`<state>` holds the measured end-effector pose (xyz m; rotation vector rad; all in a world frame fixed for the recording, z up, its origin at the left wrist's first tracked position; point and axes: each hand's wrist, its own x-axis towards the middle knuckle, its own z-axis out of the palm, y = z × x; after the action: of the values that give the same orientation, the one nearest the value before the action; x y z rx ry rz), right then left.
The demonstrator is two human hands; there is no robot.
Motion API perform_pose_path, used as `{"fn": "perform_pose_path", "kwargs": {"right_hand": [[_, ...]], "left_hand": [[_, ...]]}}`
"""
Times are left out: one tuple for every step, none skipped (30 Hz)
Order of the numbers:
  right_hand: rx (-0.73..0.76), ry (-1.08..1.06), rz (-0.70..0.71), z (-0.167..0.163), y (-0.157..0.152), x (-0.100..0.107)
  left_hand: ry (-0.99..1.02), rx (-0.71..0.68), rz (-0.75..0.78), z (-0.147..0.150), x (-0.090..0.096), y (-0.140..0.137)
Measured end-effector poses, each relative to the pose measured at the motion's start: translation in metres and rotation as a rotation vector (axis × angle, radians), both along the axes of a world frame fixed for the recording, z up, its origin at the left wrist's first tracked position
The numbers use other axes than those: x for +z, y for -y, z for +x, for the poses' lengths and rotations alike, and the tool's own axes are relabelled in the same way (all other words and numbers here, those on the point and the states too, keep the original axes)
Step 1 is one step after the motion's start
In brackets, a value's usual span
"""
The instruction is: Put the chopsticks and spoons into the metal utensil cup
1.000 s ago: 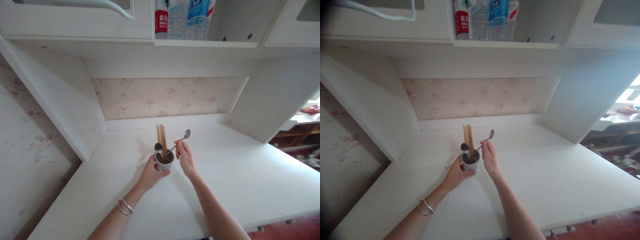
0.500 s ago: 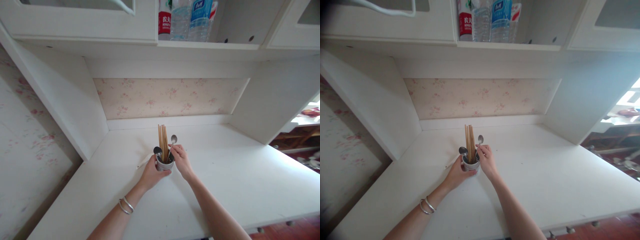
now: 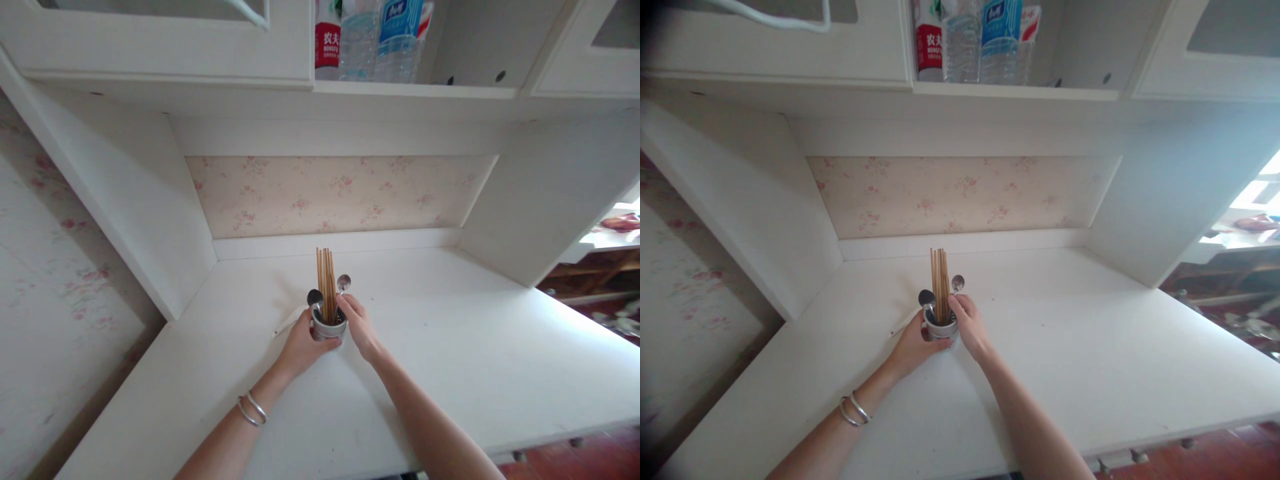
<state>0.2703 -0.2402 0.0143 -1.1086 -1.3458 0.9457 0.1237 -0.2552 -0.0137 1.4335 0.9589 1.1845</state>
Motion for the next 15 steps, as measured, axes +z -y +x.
{"fn": "perform_pose_path", "kwargs": {"right_hand": [[0.03, -0.021, -0.029, -0.001, 0.002, 0.001], [0.053, -0.041, -0.055, -0.003, 0.003, 0.002], [0.066, -0.056, -0.075, -0.004, 0.004, 0.003], [0.066, -0.067, -0.085, -0.004, 0.005, 0.003], [0.061, -0.073, -0.088, -0.005, 0.005, 0.004], [0.055, -0.076, -0.087, -0.005, 0.005, 0.004], [0.049, -0.078, -0.086, -0.005, 0.005, 0.004], [0.045, -0.082, -0.085, -0.004, 0.004, 0.004], [0.046, -0.086, -0.083, -0.004, 0.004, 0.003], [0.051, -0.092, -0.082, -0.003, 0.003, 0.003], [0.058, -0.097, -0.083, -0.003, 0.002, 0.002], [0.064, -0.102, -0.082, -0.003, 0.002, 0.001], [0.067, -0.105, -0.081, -0.003, 0.002, 0.0], [0.068, -0.108, -0.08, -0.003, 0.001, -0.001], [0.068, -0.111, -0.08, -0.002, 0.001, -0.001]], "left_hand": [[-0.003, -0.006, -0.005, 0.0, 0.0, 0.0], [-0.008, -0.012, -0.01, -0.001, 0.001, 0.0], [-0.014, -0.019, -0.011, -0.002, 0.003, 0.0], [-0.026, -0.027, -0.005, -0.004, 0.006, 0.0], [-0.047, -0.039, 0.006, -0.008, 0.01, -0.001], [-0.073, -0.055, 0.019, -0.014, 0.015, -0.002], [-0.1, -0.074, 0.026, -0.02, 0.02, -0.003], [-0.128, -0.094, 0.024, -0.028, 0.025, -0.005], [-0.147, -0.106, 0.01, -0.037, 0.029, -0.007], [-0.155, -0.099, -0.008, -0.046, 0.033, -0.009], [-0.163, -0.069, -0.021, -0.054, 0.035, -0.012], [-0.175, -0.019, -0.031, -0.062, 0.036, -0.015], [-0.199, 0.048, -0.035, -0.068, 0.035, -0.019], [-0.238, 0.126, -0.029, -0.072, 0.033, -0.022], [-0.292, 0.205, -0.01, -0.074, 0.029, -0.024]]}}
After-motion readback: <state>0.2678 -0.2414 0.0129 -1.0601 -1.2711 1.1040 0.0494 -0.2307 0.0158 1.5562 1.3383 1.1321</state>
